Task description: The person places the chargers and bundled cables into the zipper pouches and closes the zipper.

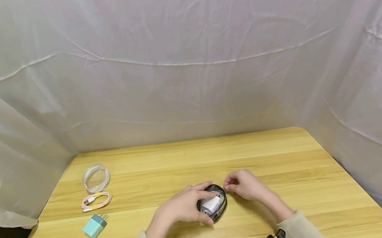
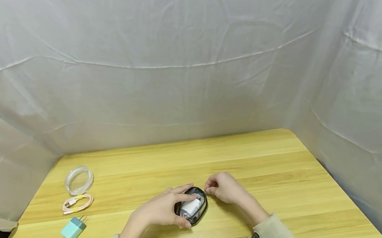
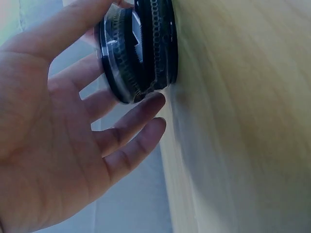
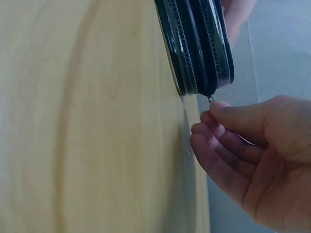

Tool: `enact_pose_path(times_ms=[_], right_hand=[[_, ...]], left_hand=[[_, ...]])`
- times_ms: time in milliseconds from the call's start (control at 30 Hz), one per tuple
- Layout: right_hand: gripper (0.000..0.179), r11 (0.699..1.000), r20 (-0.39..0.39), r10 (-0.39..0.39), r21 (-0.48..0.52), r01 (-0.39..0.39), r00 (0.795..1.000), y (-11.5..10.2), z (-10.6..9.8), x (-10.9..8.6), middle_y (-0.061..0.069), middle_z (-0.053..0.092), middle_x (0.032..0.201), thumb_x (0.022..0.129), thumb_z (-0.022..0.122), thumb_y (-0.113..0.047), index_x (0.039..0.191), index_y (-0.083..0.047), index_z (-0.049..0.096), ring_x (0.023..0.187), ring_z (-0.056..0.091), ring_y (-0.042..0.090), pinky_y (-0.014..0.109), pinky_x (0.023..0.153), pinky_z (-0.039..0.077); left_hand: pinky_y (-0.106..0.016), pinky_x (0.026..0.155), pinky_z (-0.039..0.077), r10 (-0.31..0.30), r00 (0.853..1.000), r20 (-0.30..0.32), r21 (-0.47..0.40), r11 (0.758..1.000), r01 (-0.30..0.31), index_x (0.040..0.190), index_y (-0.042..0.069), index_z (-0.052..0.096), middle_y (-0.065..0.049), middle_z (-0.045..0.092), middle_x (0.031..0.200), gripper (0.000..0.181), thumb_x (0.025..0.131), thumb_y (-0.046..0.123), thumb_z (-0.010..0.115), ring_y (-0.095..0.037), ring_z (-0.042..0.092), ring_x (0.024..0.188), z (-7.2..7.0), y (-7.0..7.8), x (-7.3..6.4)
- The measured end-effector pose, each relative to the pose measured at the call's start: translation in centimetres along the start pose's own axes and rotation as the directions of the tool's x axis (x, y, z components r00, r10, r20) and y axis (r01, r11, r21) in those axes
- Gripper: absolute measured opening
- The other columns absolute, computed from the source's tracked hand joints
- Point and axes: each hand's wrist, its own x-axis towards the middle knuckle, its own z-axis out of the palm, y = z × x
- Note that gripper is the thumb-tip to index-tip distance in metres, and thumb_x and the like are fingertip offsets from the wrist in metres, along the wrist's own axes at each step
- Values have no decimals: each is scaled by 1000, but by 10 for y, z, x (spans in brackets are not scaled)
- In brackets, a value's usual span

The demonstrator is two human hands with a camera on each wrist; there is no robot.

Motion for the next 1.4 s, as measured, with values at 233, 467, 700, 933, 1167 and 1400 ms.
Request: enact_pose_path(times_ms=[233, 467, 700, 933, 1167, 1400], right_hand=[[12, 1000, -54, 4, -27, -5, 999, -1, 6, 2, -9, 67, 78, 93, 73, -5, 86, -14, 74, 75, 58, 7, 26, 73, 53], [13, 1000, -79, 12, -24, -14, 997, -4, 11, 3, -9, 68, 79, 92, 74, -3, 86, -15, 74, 75, 59, 8, 27, 73, 53], [15, 999, -100, -2, -36, -2, 995, -7, 14, 4, -9, 69, 80, 91, 73, -1, 86, -14, 75, 77, 60, 7, 28, 75, 54], [15, 1000, -90, 8, -19, -10, 996, -8, 15, 3, -9, 69, 79, 91, 73, 0, 86, -14, 75, 76, 61, 8, 27, 74, 54], [14, 1000, -66, 27, -1, -27, 997, -5, 13, 2, -8, 69, 78, 92, 73, -1, 87, -13, 75, 73, 60, 8, 25, 70, 54], [11, 998, -42, 61, 34, -60, 997, -2, 10, 1, -6, 69, 78, 94, 73, -5, 88, -13, 75, 71, 60, 7, 24, 68, 54]], left_hand=[[-52, 118, 40, 30, 1000, 0, 33, 999, -30, 149, 27, 59, 2, 34, 168, 84, 74, 40, 94, -34, 40, 148, -1, 3, -1], [-49, 117, 42, 70, 997, -13, 43, 997, -69, 147, 25, 61, 1, 37, 167, 82, 74, 34, 95, -31, 42, 147, -2, 3, -1], [-50, 117, 42, 124, 991, -48, 50, 991, -121, 148, 20, 60, 2, 35, 168, 81, 76, 35, 93, -26, 40, 148, 0, 3, -1], [-51, 117, 41, 134, 990, -45, 61, 989, -131, 149, 22, 60, 0, 37, 167, 82, 75, 36, 93, -26, 41, 147, 2, 2, 0], [-49, 117, 42, 122, 992, -41, 57, 991, -120, 149, 24, 60, 4, 37, 167, 81, 76, 38, 93, -25, 42, 146, 4, 1, 2], [-51, 119, 39, 120, 992, -48, 61, 991, -117, 148, 23, 61, 4, 38, 166, 80, 76, 38, 93, -30, 43, 146, 5, 1, 3]])
